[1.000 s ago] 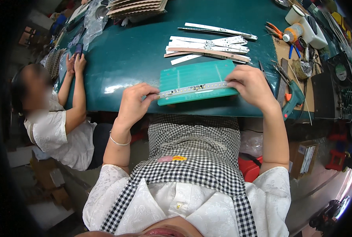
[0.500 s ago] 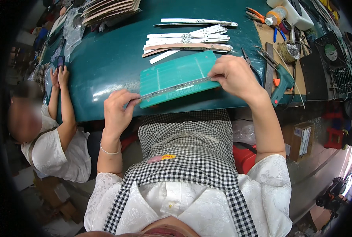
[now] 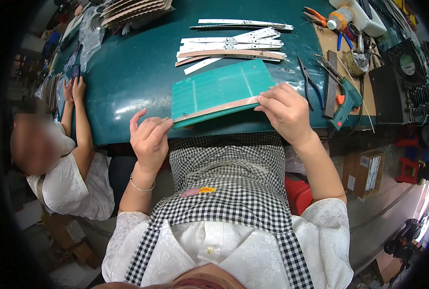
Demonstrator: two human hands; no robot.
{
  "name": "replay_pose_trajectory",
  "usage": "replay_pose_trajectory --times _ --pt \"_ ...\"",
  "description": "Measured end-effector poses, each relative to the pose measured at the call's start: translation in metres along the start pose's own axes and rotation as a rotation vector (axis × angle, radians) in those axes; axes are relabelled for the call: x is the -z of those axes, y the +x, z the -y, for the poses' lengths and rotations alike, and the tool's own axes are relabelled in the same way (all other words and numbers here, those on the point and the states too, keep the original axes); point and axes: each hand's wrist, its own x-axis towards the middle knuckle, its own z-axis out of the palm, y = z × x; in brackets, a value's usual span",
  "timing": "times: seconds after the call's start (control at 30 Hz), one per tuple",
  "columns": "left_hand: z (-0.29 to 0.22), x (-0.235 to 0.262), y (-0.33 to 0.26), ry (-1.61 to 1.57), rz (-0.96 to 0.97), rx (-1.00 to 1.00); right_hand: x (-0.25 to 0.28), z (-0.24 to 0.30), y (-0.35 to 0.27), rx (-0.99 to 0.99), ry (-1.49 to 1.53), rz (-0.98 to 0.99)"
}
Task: The person repeatedly picks up large LED panel sheets, places them on a green cutting mat, and snaps off individual LED strips along perforated lines. The separated strips are stacked on the table while the person continues processing multiple sheets.
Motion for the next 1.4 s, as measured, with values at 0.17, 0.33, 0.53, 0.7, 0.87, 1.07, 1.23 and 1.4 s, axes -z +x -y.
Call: replay_pose_trajectory --times 0.17,0.33,0.53,0.7,0.87,1.07,1.23,1.4 --pt "-0.005 0.005 -0.006 0.039 0.031 -0.003 -0.009 0.002 -0.002 0.054 -0.041 -0.083" --pt "-0.009 0.003 -0.013 0.030 0.024 0.022 -0.003 0.004 -0.001 0.023 -0.037 -0.057" --pt "0.004 0.000 -0.013 -0.059 -0.094 -0.024 0.005 0.008 0.012 -0.087 0.059 0.034" --pt "-0.003 0.010 0.011 -0.264 -0.340 0.102 0.003 0.010 0.025 -0.122 0.095 0.053" --pt "-0.014 0.023 0.031 -1.026 -0.582 0.603 0.016 0.028 0.053 -0.124 0.194 -0.008" --pt "-0.010 0.022 0.024 -1.291 -0.478 0.585 0.012 0.068 0.033 -0.351 0.441 0.147" --pt "-0.010 0.023 0.032 -1.306 -0.443 0.599 0.005 0.081 0.018 -0.379 0.492 0.185" --pt "0.001 0.012 0.042 -1.488 -0.303 0.509 0.011 0.078 0.022 -0.639 0.879 0.423"
